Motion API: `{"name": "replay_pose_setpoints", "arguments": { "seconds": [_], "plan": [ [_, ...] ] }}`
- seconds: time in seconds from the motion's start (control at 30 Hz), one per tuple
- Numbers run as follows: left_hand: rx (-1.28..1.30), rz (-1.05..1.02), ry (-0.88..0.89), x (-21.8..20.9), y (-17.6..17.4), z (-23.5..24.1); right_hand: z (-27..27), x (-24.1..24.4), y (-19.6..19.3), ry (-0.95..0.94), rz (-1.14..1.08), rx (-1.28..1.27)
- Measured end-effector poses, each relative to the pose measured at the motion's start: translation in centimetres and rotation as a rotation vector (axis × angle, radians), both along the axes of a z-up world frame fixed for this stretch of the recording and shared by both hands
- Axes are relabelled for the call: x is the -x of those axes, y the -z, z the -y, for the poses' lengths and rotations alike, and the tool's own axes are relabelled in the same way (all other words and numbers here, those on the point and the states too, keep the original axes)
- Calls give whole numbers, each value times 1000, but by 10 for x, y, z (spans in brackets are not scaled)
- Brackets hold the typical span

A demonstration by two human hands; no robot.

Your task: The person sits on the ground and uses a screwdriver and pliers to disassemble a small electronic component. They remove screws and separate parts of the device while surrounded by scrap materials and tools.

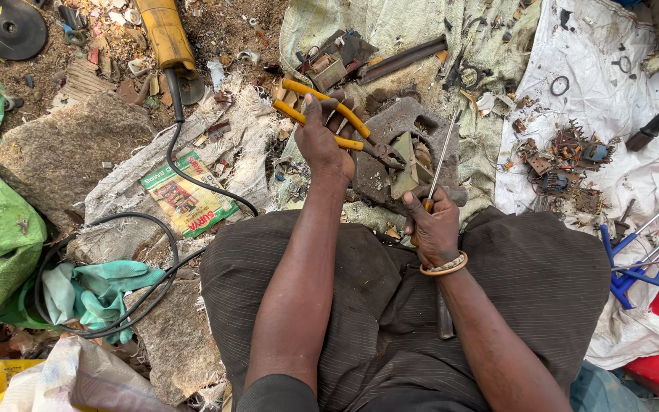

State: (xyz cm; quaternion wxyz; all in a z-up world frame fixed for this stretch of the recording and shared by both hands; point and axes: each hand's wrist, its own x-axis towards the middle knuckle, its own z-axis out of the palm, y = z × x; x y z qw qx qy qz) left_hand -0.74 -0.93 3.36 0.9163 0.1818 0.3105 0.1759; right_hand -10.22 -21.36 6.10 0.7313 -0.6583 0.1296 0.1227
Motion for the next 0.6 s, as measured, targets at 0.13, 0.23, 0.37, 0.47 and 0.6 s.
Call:
{"name": "replay_pose_setpoints", "arguments": {
  "seconds": [0.13, 0.23, 0.37, 0.47, 0.6],
  "plan": [
    [-12, 43, -80, -3, 1, 4, -3, 0, -4, 6, -27, 62],
    [-33, 53, -38, -7, 0, -1, -8, -3, -8, -7, -2, 81],
    [11, 60, 39, -13, 3, -19, -26, -5, -13, -21, 30, 88],
    [20, 74, 82, -17, 8, -28, -43, -6, -18, 21, 11, 148],
    [91, 65, 78, -22, 22, -38, -65, -7, -18, 39, 6, 301]
  ]
}}
